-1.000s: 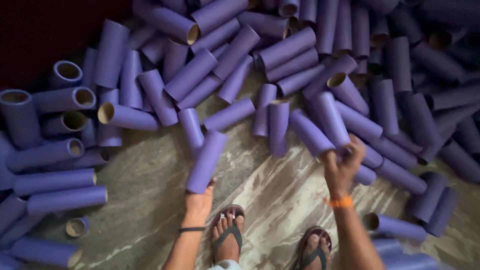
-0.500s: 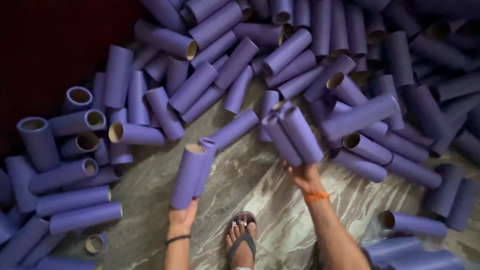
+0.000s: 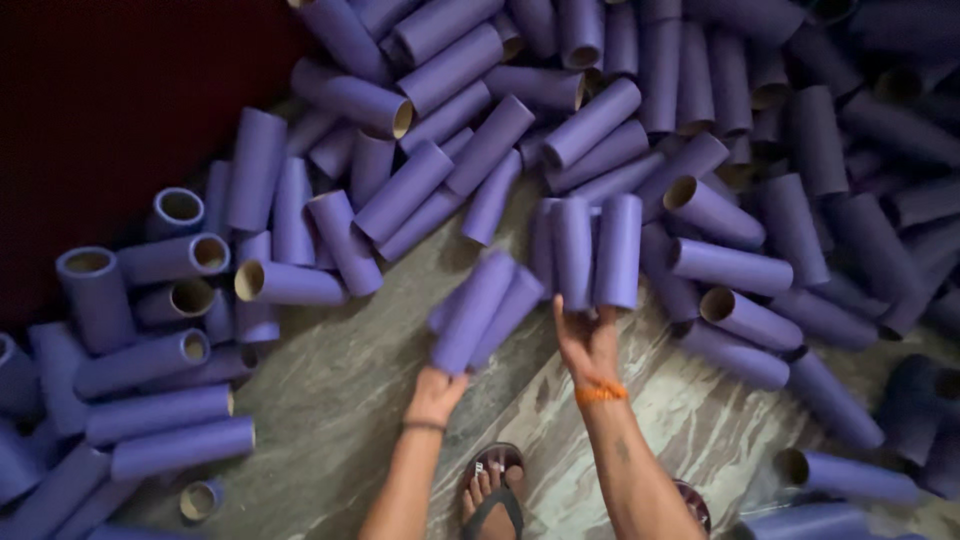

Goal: The person packs purple cardboard tubes into a white plastic bag by hand, arranging them in layers until the bag is full.

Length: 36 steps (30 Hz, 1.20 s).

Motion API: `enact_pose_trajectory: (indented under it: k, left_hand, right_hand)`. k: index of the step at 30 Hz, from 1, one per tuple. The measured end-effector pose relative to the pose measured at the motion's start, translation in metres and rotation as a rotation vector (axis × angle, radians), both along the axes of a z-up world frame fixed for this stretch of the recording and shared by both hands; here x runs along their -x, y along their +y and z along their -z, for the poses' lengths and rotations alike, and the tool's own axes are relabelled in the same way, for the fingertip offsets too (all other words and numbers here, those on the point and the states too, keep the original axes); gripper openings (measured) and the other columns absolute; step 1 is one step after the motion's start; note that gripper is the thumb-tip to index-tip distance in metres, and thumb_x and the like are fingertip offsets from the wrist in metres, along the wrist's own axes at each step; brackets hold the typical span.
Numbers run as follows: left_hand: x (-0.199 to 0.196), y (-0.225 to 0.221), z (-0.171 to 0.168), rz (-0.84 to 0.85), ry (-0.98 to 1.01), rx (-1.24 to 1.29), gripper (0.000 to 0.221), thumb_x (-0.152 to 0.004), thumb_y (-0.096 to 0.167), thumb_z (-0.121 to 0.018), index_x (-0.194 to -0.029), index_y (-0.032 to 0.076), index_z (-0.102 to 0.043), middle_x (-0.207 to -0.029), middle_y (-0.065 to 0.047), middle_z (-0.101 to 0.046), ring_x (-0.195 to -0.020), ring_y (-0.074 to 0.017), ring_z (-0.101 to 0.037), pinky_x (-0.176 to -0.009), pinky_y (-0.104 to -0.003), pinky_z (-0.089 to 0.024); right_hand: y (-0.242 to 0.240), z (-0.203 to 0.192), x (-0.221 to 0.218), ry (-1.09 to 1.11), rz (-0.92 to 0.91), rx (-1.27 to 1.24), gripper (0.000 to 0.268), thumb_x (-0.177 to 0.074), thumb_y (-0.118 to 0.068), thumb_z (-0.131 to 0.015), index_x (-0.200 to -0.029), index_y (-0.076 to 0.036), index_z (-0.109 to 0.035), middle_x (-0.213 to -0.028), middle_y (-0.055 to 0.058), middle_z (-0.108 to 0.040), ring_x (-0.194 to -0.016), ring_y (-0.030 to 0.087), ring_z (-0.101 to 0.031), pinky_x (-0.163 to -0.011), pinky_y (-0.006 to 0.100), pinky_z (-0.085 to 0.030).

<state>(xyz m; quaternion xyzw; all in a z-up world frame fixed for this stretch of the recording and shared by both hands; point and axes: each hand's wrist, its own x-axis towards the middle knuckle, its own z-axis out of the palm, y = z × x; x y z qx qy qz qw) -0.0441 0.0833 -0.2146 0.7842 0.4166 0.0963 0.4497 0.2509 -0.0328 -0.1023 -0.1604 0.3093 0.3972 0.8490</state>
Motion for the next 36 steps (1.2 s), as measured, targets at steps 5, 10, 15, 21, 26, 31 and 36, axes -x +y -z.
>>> enact_pose_trajectory:
  k: [5,10,15,21,26,31,36]
  left_hand:
    - [0.086,-0.005,-0.030,-0.235,0.335,-0.105,0.064,-0.078,0.013,-0.072,-0.136,0.002,-0.048,-0.129,-0.023,-0.062,-0.119,-0.0370,-0.061,-0.101,-0.046,-0.048]
    - [0.124,0.101,-0.056,-0.695,-0.355,0.266,0.052,-0.093,0.023,-0.063,-0.141,0.006,-0.052,-0.138,-0.015,-0.064,-0.129,-0.0300,-0.062,-0.113,-0.043,-0.050]
    - [0.076,0.229,-0.069,-0.580,-1.237,0.892,0.044,-0.110,0.031,-0.051,-0.147,0.007,-0.053,-0.147,-0.009,-0.064,-0.137,-0.0241,-0.062,-0.123,-0.041,-0.051]
    - [-0.067,0.265,-0.077,-0.553,-0.759,0.671,0.036,-0.101,0.025,-0.059,-0.136,0.019,-0.056,-0.133,-0.001,-0.064,-0.120,-0.0223,-0.061,-0.098,-0.047,-0.051]
    - [-0.077,0.214,-0.065,-0.683,-1.112,0.950,0.050,-0.101,0.034,-0.059,-0.144,0.011,-0.050,-0.145,-0.007,-0.057,-0.129,-0.0243,-0.056,-0.108,-0.042,-0.049]
    - [-0.042,0.075,-0.048,-0.751,-0.640,0.848,0.050,-0.099,0.037,-0.053,-0.143,0.013,-0.049,-0.142,-0.006,-0.058,-0.127,-0.0224,-0.056,-0.109,-0.040,-0.046]
    - [-0.155,0.006,-0.066,-0.421,-0.677,1.307,0.051,-0.099,0.039,-0.049,-0.139,0.008,-0.055,-0.134,-0.011,-0.063,-0.122,-0.0261,-0.060,-0.107,-0.044,-0.047]
  right_hand:
    - [-0.022,0.025,-0.006,-0.099,0.014,0.180,0.050,-0.098,-0.037,-0.066,-0.139,-0.009,-0.058,-0.140,0.007,-0.062,-0.124,0.026,-0.058,-0.092,0.050,-0.057]
    - [-0.215,-0.011,-0.021,-0.558,-0.182,0.465,0.051,-0.093,-0.037,-0.062,-0.138,-0.016,-0.057,-0.131,0.007,-0.067,-0.112,0.030,-0.067,-0.077,0.049,-0.058]
    - [-0.345,-0.052,-0.074,-0.580,-0.182,0.714,0.044,-0.101,-0.037,-0.063,-0.135,-0.008,-0.061,-0.118,0.009,-0.070,-0.099,0.025,-0.068,-0.072,0.045,-0.054]
    - [-0.338,-0.043,-0.112,-0.416,-0.207,0.706,0.043,-0.101,-0.036,-0.063,-0.138,-0.014,-0.060,-0.116,0.003,-0.070,-0.091,0.018,-0.065,-0.072,0.040,-0.054]
    - [-0.290,-0.033,-0.106,-0.507,-0.236,0.643,0.045,-0.096,-0.032,-0.062,-0.138,-0.016,-0.058,-0.115,0.000,-0.071,-0.093,0.016,-0.070,-0.072,0.037,-0.055]
    - [-0.314,-0.070,-0.087,-0.628,-0.211,0.756,0.046,-0.094,-0.028,-0.064,-0.135,-0.008,-0.057,-0.112,0.007,-0.069,-0.092,0.022,-0.069,-0.073,0.042,-0.059]
    - [-0.328,-0.076,-0.126,-0.806,0.053,0.802,0.048,-0.099,-0.025,-0.067,-0.138,0.000,-0.056,-0.124,0.014,-0.065,-0.107,0.025,-0.065,-0.088,0.042,-0.056]
